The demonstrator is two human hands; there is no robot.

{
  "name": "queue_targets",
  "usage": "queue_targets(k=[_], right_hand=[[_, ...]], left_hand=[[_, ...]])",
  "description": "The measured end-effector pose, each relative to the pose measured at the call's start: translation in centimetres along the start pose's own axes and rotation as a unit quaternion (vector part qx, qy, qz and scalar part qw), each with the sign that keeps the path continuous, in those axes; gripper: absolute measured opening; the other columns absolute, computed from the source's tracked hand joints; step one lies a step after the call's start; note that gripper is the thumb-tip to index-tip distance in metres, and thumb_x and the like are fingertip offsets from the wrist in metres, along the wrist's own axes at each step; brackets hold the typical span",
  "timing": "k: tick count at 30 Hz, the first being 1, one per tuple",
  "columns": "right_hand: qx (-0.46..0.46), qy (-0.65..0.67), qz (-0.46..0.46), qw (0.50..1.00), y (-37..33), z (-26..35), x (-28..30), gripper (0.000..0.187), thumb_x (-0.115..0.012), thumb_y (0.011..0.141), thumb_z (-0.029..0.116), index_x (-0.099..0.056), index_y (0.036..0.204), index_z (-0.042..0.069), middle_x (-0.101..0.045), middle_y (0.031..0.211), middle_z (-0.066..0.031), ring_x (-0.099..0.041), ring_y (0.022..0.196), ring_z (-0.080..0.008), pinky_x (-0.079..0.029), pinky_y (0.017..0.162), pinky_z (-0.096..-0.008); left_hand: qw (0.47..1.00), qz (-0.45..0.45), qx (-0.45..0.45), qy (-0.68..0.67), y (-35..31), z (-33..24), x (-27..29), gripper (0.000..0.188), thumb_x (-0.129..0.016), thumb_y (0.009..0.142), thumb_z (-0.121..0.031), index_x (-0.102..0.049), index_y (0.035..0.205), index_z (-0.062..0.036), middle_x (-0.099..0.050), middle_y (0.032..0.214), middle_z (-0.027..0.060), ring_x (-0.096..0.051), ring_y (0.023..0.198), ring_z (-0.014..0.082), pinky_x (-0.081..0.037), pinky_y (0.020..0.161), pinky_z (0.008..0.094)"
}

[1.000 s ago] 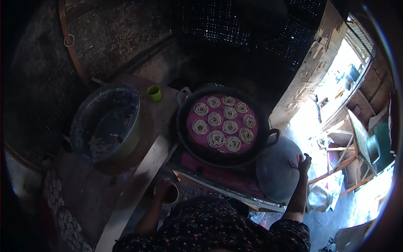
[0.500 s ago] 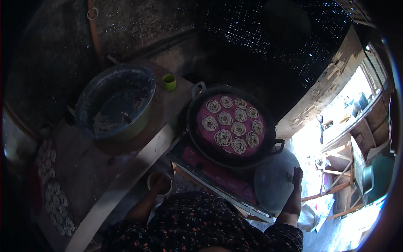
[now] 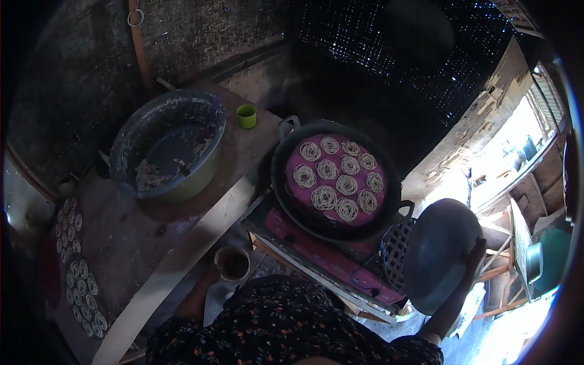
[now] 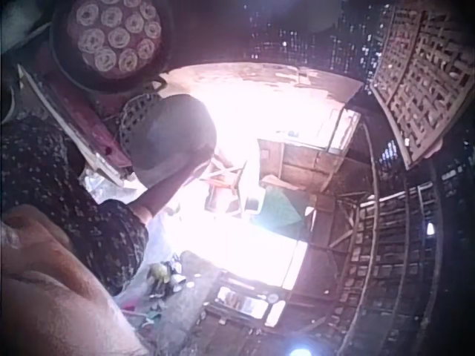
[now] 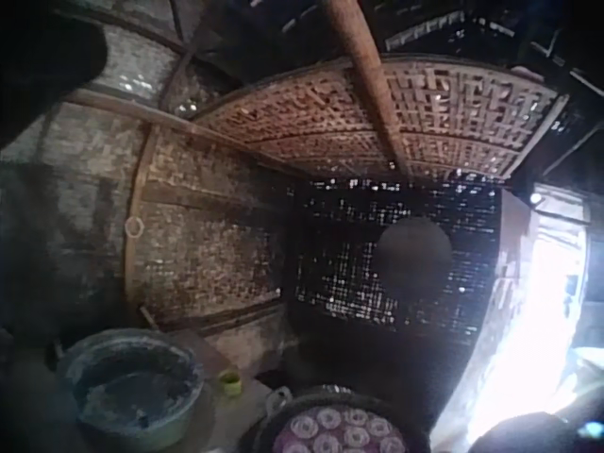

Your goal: The person extrudes dough spirals onto round mats using a hand-held tool. They then lift a stack of the mats and place them inside a large metal steamer on a stove.

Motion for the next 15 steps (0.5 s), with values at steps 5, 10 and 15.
queue_targets(k=[5,10,15], right_hand=[[0.206,-0.208,-0.007,0.956,6.6,7.5,7.7,0.045,-0.066,0.066,0.009,-0.049,0.106,-0.003,-0.051,0.098,-0.0204,-0.052,0.093,-0.0377,-0.045,0.081,-0.0407],[0.199,-0.097,-0.023,0.975,13.3,16.0,7.8,0.046,-0.068,0.068,0.012,-0.05,0.106,-0.004,-0.052,0.095,-0.0207,-0.053,0.087,-0.0381,-0.046,0.076,-0.0411],[0.13,0.158,0.055,0.977,15.9,31.6,1.4,0.019,-0.047,0.091,0.01,-0.056,0.1,-0.005,-0.059,0.089,-0.0189,-0.057,0.085,-0.0345,-0.046,0.076,-0.0389]], left_hand=[[0.98,-0.098,-0.065,-0.161,1.6,-12.1,5.9,0.028,-0.043,0.09,-0.022,-0.064,0.096,-0.0042,-0.061,0.1,0.0224,-0.059,0.094,0.0375,-0.045,0.082,0.0449],[0.915,-0.275,-0.18,-0.236,1.6,-27.0,17.6,0.028,-0.053,0.087,-0.014,-0.054,0.113,-0.0052,-0.057,0.11,0.0195,-0.053,0.103,0.0363,-0.041,0.088,0.0428],[0.906,-0.294,-0.273,-0.138,-0.2,-37.1,25.6,0.051,-0.064,0.083,-0.028,-0.048,0.129,-0.0129,-0.044,0.131,0.0153,-0.041,0.121,0.0338,-0.028,0.101,0.0475]])
Point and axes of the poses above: each hand's wrist, its own y-axis towards the middle knuckle, its own x-axis out of the back of the hand, z = x × y, the point moved 3 cm from there along y, towards the middle knuckle
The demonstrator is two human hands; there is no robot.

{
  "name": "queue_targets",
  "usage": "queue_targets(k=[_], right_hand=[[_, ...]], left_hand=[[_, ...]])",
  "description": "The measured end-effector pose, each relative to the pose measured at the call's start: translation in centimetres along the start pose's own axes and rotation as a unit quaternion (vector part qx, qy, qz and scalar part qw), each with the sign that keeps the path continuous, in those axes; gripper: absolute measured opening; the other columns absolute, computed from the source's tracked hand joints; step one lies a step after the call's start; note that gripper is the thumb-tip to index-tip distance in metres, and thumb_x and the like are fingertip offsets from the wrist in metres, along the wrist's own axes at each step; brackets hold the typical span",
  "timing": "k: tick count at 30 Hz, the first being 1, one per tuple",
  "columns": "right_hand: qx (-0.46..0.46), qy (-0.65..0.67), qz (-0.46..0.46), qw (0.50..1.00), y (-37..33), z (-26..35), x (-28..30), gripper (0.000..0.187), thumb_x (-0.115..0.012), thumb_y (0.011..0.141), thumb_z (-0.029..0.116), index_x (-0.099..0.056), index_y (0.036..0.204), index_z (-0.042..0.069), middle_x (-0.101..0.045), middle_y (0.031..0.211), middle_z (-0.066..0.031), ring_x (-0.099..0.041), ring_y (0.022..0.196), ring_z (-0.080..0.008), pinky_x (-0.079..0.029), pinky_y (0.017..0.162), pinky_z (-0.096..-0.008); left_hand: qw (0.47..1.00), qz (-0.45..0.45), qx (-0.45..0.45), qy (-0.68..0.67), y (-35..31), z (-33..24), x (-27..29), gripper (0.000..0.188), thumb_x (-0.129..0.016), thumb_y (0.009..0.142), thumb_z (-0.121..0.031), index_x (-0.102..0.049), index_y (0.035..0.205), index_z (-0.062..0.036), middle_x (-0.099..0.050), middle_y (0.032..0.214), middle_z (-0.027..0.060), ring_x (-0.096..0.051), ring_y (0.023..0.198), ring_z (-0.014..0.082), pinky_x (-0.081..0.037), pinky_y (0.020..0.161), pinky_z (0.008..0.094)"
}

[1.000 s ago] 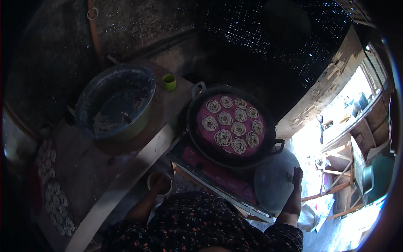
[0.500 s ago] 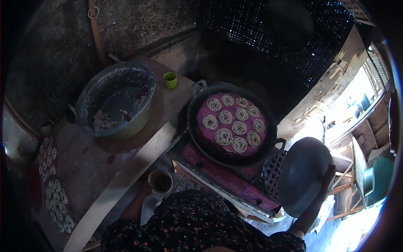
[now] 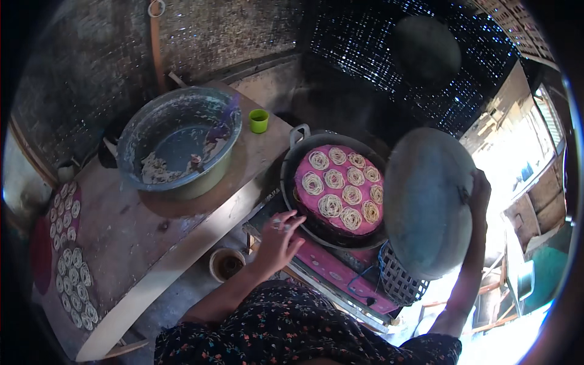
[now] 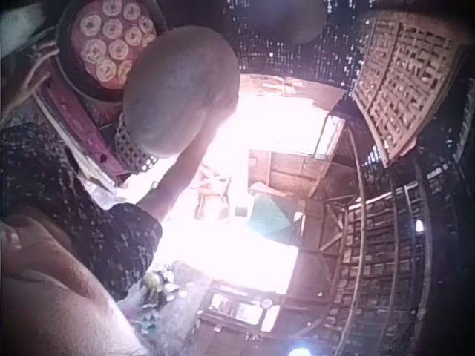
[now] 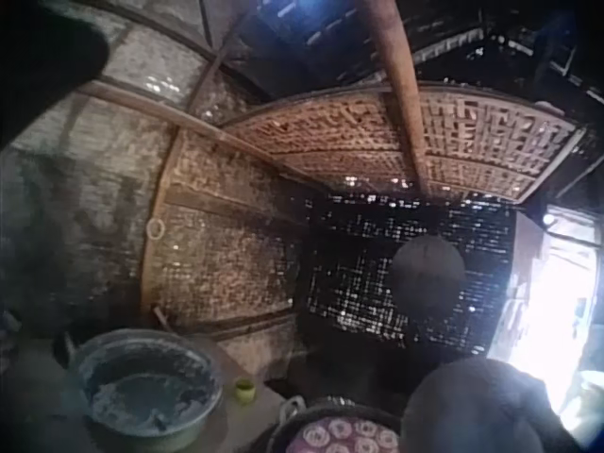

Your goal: The person extrudes dough spirals onto round mats using a hand-held tool. They then lift a stack of the mats and place them inside a large metal steamer on a stove.

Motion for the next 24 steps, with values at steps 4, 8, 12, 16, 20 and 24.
queue_targets(k=[4,8,12,16,20,24], right_hand=[[0.062,0.024,0.005,0.998,2.5,5.5,-8.3,0.02,-0.045,0.094,0.013,-0.06,0.095,-0.001,-0.063,0.089,-0.0212,-0.062,0.086,-0.033,-0.047,0.075,-0.0383],[0.127,0.089,0.024,0.988,2.7,11.1,-16.1,0.019,-0.047,0.093,0.012,-0.061,0.091,0.0,-0.064,0.084,-0.0179,-0.064,0.081,-0.0322,-0.048,0.071,-0.037],[0.151,0.106,0.059,0.981,2.5,13.7,-22.0,0.019,-0.047,0.093,0.013,-0.061,0.091,-0.001,-0.065,0.083,-0.0192,-0.064,0.08,-0.0365,-0.049,0.068,-0.04],[0.145,0.103,0.103,0.979,1.7,15.2,-26.1,0.02,-0.047,0.093,0.013,-0.061,0.091,-0.001,-0.064,0.083,-0.0209,-0.063,0.082,-0.0371,-0.049,0.068,-0.0408],[0.147,0.085,0.127,0.977,1.2,16.2,-28.1,0.022,-0.048,0.093,0.016,-0.062,0.089,-0.001,-0.063,0.081,-0.0229,-0.062,0.082,-0.0406,-0.049,0.068,-0.0453],[0.155,0.094,0.119,0.976,1.1,15.6,-29.5,0.023,-0.047,0.093,0.016,-0.062,0.088,-0.001,-0.063,0.081,-0.0232,-0.062,0.082,-0.0404,-0.048,0.068,-0.0453]], left_hand=[[0.996,0.015,-0.028,0.087,1.3,-3.3,-0.6,0.065,-0.069,0.077,-0.04,-0.044,0.134,-0.0201,-0.034,0.139,0.0143,-0.031,0.127,0.0359,-0.023,0.103,0.0534],[0.994,-0.005,-0.002,0.107,0.8,-2.5,-1.6,0.073,-0.07,0.072,-0.051,-0.042,0.136,-0.0289,-0.027,0.143,0.0135,-0.024,0.129,0.037,-0.017,0.105,0.0582],[0.992,-0.013,0.038,0.122,0.1,-0.7,-2.3,0.068,-0.067,0.074,-0.053,-0.043,0.134,-0.0301,-0.026,0.144,0.0152,-0.022,0.13,0.0398,-0.018,0.103,0.0618],[0.989,-0.017,0.066,0.132,-0.7,1.2,-3.3,0.065,-0.063,0.076,-0.057,-0.045,0.133,-0.0306,-0.025,0.145,0.0166,-0.022,0.131,0.042,-0.02,0.1,0.0647],[0.988,-0.012,0.078,0.135,-1.6,2.2,-4.0,0.061,-0.061,0.078,-0.057,-0.047,0.131,-0.0306,-0.024,0.145,0.0166,-0.022,0.131,0.0426,-0.02,0.1,0.0649],[0.986,-0.008,0.09,0.141,-1.9,2.3,-4.3,0.057,-0.061,0.078,-0.056,-0.053,0.126,-0.0265,-0.025,0.146,0.0161,-0.025,0.13,0.0436,-0.02,0.104,0.0613]])
Point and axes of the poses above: each hand's wrist, its own y-axis towards the middle knuckle, its own x-axis out of the back of the hand, z = x × y, the point moved 3 cm from there along y, towards the middle knuckle
